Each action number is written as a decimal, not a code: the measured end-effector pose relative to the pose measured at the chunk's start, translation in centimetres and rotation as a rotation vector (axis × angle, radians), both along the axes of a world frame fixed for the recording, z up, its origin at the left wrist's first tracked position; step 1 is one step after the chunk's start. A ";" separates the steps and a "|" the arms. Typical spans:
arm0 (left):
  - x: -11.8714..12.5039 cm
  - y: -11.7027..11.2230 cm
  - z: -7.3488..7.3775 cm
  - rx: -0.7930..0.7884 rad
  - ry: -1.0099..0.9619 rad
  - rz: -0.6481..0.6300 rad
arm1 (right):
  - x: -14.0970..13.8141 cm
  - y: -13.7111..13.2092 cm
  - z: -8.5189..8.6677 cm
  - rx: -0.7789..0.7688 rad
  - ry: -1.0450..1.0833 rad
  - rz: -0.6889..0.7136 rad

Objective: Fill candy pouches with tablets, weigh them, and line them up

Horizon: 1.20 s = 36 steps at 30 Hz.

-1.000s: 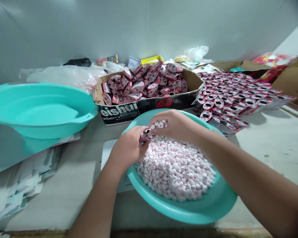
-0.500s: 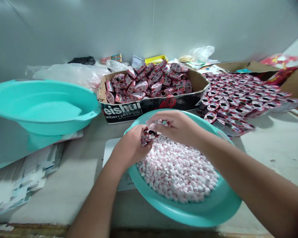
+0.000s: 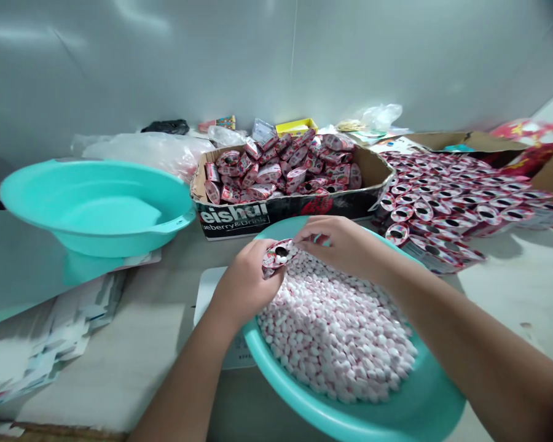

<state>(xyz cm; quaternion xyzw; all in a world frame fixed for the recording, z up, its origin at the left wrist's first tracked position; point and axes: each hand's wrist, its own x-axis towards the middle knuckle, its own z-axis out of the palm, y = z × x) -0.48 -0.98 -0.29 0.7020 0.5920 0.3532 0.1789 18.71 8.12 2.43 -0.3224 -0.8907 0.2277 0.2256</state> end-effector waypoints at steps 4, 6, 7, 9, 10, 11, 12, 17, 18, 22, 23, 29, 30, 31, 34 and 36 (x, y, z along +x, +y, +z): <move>-0.1 0.1 -0.1 -0.023 0.022 0.010 | -0.3 -0.5 0.0 0.008 0.040 0.035; -0.1 0.1 -0.2 -0.022 0.022 0.014 | -0.5 -0.6 0.0 0.001 0.065 0.058; -0.1 0.1 -0.2 -0.016 0.020 0.013 | -0.5 -0.6 -0.1 -0.007 0.080 0.068; -0.2 0.1 -0.1 -0.007 0.015 0.010 | -0.7 -0.7 -0.1 -0.041 0.113 0.072; -0.2 0.1 -0.1 -0.003 0.011 0.008 | -0.8 -0.7 -0.1 -0.068 0.131 0.066; -0.2 0.1 -0.1 0.001 0.007 0.005 | -0.8 -0.8 -0.1 -0.096 0.152 0.052; -0.2 0.1 0.0 0.005 0.003 -0.001 | -0.9 -0.9 -0.1 -0.120 0.169 0.029; -0.2 0.0 0.0 0.005 0.009 -0.014 | -0.7 -0.8 -0.3 -0.086 0.193 -0.113; -0.2 0.0 0.0 0.001 0.015 -0.013 | -0.7 -0.7 -0.3 -0.067 0.191 -0.124; -0.2 0.0 -0.1 -0.009 0.025 -0.014 | -0.4 -0.4 -0.5 -0.015 0.182 -0.107; -0.2 0.0 -0.1 -0.008 0.022 -0.012 | -0.4 -0.3 -0.5 -0.012 0.174 -0.100; -0.2 0.0 -0.1 -0.023 0.018 -0.017 | -0.8 -0.6 -0.9 -0.021 0.144 -0.088; -0.2 0.0 -0.2 -0.022 0.020 -0.023 | -0.9 -0.8 -0.8 -0.022 0.141 -0.078; -0.2 0.0 -0.2 -0.019 0.020 -0.035 | -1.1 -1.0 -0.8 -0.026 0.141 -0.065; -0.4 0.0 -0.3 -0.007 0.016 -0.074 | -1.6 -1.7 -0.6 -0.052 0.178 -0.022; -0.5 0.0 -0.3 0.000 0.016 -0.084 | -1.9 -2.1 -0.5 -0.067 0.219 0.001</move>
